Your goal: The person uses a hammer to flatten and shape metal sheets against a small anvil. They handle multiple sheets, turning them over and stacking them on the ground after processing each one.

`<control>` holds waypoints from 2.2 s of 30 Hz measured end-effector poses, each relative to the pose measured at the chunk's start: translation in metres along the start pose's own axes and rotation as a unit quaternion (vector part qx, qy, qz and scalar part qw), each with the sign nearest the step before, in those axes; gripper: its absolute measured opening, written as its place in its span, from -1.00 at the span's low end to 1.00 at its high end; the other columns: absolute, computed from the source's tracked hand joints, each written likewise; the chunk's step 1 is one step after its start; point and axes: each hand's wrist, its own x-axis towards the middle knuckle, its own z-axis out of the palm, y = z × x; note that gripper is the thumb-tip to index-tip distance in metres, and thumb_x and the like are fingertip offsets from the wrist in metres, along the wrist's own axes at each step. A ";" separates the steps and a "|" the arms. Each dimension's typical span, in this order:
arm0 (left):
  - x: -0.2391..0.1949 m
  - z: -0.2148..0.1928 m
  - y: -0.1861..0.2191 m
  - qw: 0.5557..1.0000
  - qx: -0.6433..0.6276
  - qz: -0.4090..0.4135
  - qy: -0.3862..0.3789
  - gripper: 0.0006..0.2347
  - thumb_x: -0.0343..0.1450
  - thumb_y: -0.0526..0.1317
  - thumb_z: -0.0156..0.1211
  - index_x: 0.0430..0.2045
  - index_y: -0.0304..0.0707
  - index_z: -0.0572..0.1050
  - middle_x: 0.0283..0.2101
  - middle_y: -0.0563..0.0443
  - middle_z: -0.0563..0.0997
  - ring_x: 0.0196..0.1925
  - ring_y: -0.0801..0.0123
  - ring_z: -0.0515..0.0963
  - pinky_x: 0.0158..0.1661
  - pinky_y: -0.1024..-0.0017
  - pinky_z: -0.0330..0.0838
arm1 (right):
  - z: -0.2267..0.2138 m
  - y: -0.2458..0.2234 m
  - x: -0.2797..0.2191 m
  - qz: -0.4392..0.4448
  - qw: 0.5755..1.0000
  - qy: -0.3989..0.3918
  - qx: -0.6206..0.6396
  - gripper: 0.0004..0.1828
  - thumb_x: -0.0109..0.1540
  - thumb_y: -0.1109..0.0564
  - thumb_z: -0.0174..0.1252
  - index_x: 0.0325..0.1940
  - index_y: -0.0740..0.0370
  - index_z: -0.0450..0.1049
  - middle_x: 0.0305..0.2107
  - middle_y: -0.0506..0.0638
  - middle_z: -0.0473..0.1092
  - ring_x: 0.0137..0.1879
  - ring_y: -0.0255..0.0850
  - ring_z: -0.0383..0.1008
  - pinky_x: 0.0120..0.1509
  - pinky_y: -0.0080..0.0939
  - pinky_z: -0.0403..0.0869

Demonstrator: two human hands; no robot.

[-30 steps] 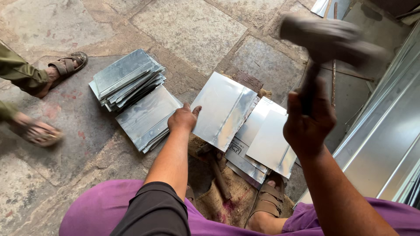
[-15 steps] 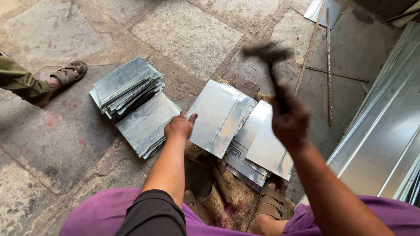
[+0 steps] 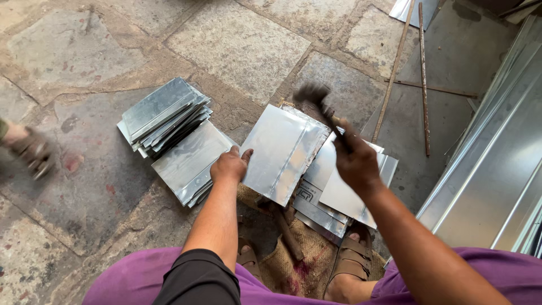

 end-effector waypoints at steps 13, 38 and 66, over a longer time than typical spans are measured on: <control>-0.001 -0.001 -0.005 1.000 0.019 0.000 0.012 -0.45 0.48 0.31 -0.17 0.07 -0.09 0.46 -0.02 -0.18 0.65 0.08 -0.03 0.62 -0.03 0.08 0.53 | 0.027 0.010 -0.018 0.120 0.985 -0.116 -0.040 -0.59 0.32 0.15 0.23 0.28 0.16 0.48 -0.27 0.29 0.55 -0.17 0.19 0.59 -0.07 0.04 0.50; -0.010 -0.009 -0.013 0.999 0.044 -0.012 -0.010 -0.42 0.49 0.31 -0.26 0.21 -0.05 0.40 0.04 -0.19 0.63 0.13 -0.02 0.60 0.04 0.09 0.51 | 0.018 0.006 0.002 -0.078 0.991 0.069 0.081 -0.57 0.43 0.10 0.06 0.40 0.12 0.31 -0.17 0.23 0.48 -0.12 0.09 0.58 -0.08 -0.02 0.54; -0.005 -0.084 -0.103 0.880 -0.401 -0.186 -0.175 -0.67 0.45 0.08 0.20 -0.25 -0.22 0.58 -0.40 -0.02 0.56 -0.59 0.33 0.36 -0.58 0.32 0.28 | 0.072 0.030 0.052 0.256 0.890 -0.372 -0.065 -0.39 0.30 -0.14 0.12 0.41 0.07 0.34 -0.16 0.27 0.55 -0.07 0.19 0.58 0.02 0.12 0.53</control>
